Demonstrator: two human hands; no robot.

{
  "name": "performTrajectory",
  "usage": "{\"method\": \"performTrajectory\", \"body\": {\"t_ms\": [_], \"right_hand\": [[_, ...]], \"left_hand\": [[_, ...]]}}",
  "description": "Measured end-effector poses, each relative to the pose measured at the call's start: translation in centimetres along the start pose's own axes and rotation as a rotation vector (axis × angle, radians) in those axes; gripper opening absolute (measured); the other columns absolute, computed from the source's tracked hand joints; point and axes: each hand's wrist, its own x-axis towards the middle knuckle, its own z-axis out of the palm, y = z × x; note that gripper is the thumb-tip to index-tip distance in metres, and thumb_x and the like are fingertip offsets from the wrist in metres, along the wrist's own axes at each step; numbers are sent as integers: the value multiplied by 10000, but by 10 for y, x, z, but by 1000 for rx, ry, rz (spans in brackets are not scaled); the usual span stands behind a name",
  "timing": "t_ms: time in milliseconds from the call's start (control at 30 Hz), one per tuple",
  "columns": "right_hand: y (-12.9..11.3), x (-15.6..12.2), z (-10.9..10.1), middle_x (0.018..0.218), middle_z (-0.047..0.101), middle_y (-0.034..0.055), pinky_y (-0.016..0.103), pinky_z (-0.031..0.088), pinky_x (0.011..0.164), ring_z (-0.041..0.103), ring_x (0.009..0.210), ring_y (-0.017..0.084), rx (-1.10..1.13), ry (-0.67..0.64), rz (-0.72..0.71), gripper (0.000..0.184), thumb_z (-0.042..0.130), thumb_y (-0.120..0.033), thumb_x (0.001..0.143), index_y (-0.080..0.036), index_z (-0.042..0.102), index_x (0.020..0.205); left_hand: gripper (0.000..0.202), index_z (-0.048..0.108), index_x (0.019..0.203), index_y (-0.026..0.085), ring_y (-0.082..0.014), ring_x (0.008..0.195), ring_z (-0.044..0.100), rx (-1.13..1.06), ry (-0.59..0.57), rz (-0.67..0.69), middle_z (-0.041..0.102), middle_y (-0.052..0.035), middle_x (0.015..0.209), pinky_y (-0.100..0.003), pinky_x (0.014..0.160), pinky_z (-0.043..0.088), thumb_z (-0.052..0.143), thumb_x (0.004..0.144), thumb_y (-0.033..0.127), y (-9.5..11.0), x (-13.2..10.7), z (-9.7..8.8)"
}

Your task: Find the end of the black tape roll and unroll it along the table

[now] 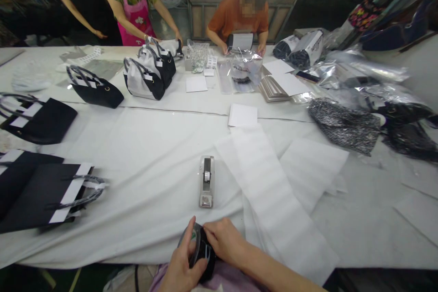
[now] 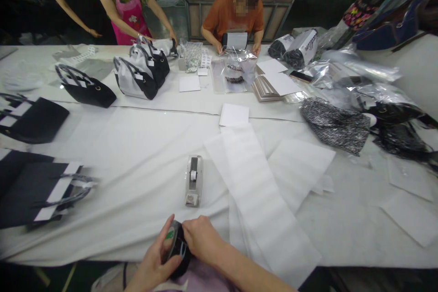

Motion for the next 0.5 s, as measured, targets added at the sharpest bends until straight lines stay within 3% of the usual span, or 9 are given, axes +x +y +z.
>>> {"method": "performTrajectory", "body": {"t_ms": [133,233,367,500], "right_hand": [[4,-7,-13,684,655,1,184,353,567,576,617,110,199,-35,-100,213,458,-205,861,-154,593,704],[4,-12,-18,801,681,25,190,394,640,614,715,133,231,-38,-159,122,503,-206,839,-154,601,787],[3,-14,-13,833,680,40,195,408,675,624,759,139,226,-46,-190,187,428,-172,877,-158,587,778],[6,-10,0,797,671,36,191,390,635,606,709,128,188,-27,-187,201,419,-164,876,-157,586,766]], "left_hand": [[1059,-164,1429,148,-172,764,584,-72,7,-8,651,-53,916,-300,739,476,633,769,380,5,-3,1],[1091,-172,1423,142,-180,799,589,-113,8,-1,647,-56,905,-302,762,467,634,762,461,8,-4,3],[1140,-172,1422,137,-163,741,569,-86,26,-4,632,-39,861,-279,709,449,591,731,627,8,-5,5],[1129,-152,1428,132,-155,716,550,-18,45,2,623,-36,846,-267,674,426,535,729,692,4,-5,4]]}}
